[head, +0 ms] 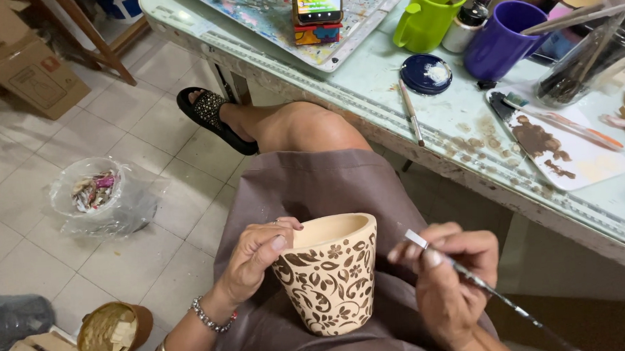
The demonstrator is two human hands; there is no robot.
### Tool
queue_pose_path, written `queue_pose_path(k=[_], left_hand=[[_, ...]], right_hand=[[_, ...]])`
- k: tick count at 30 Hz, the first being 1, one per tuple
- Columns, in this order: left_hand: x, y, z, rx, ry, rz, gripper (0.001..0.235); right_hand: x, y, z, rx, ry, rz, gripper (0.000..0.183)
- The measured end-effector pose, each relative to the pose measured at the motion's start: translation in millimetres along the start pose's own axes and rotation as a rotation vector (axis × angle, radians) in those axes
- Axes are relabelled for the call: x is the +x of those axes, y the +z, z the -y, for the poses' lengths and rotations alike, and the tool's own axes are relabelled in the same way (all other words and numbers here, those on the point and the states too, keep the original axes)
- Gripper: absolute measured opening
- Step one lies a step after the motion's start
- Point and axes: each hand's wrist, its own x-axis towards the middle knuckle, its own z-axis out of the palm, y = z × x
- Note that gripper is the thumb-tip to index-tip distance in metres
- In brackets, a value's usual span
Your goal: Painting intricate patterns on a ceramic cup using a fine-tipped brush
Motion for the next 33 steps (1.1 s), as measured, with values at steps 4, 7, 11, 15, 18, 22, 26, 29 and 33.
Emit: queue_pose_path(k=[4, 7, 11, 15, 18, 22, 26, 29, 33], left_hand=[[1.4, -0.5, 0.4, -0.098, -0.003, -0.06, 0.038], [3.2, -1.5, -2.5, -0.138, 0.004, -0.059, 0.037], [-4.9, -9.7, 31.3, -0.101, 0.128, -0.088, 0.045], [3.5, -10.0, -7.7, 0.113, 0.081, -0.16, 0.048], [6.6, -3.2, -30.7, 0.17, -0.052, -0.152, 0.051], [8.4, 5.6, -56.2, 0.524, 0.046, -0.025, 0.08], [10.7, 4.7, -59.0, 0.552, 0.037, 0.021, 0.039], [12.0, 5.3, -62.0, 0.477, 0.001, 0.064, 0.027], [7.9, 6.7, -56.9, 0.56, 0.003, 0.194, 0.03]], right_hand=[[17.4, -5.2, 5.8, -0.437, 0.048, 0.156, 0.017], [34.8, -3.5, 4.8, -0.52, 0.245, 0.41, 0.023], [27.6, -7.8, -13.2, -0.401, 0.45, 0.396, 0.026], [26.5, -5.1, -8.5, -0.376, 0.431, 0.368, 0.027], [28.3, -5.5, -4.8, -0.33, 0.451, 0.333, 0.03], [25.2, -5.6, 2.2, -0.339, 0.458, 0.365, 0.024], [25.2, -5.5, 8.4, -0.434, 0.488, 0.371, 0.023], [25.7, -0.5, 13.6, -0.57, 0.297, 0.442, 0.026], [17.5, -3.3, 18.8, -0.641, 0.091, 0.32, 0.036]])
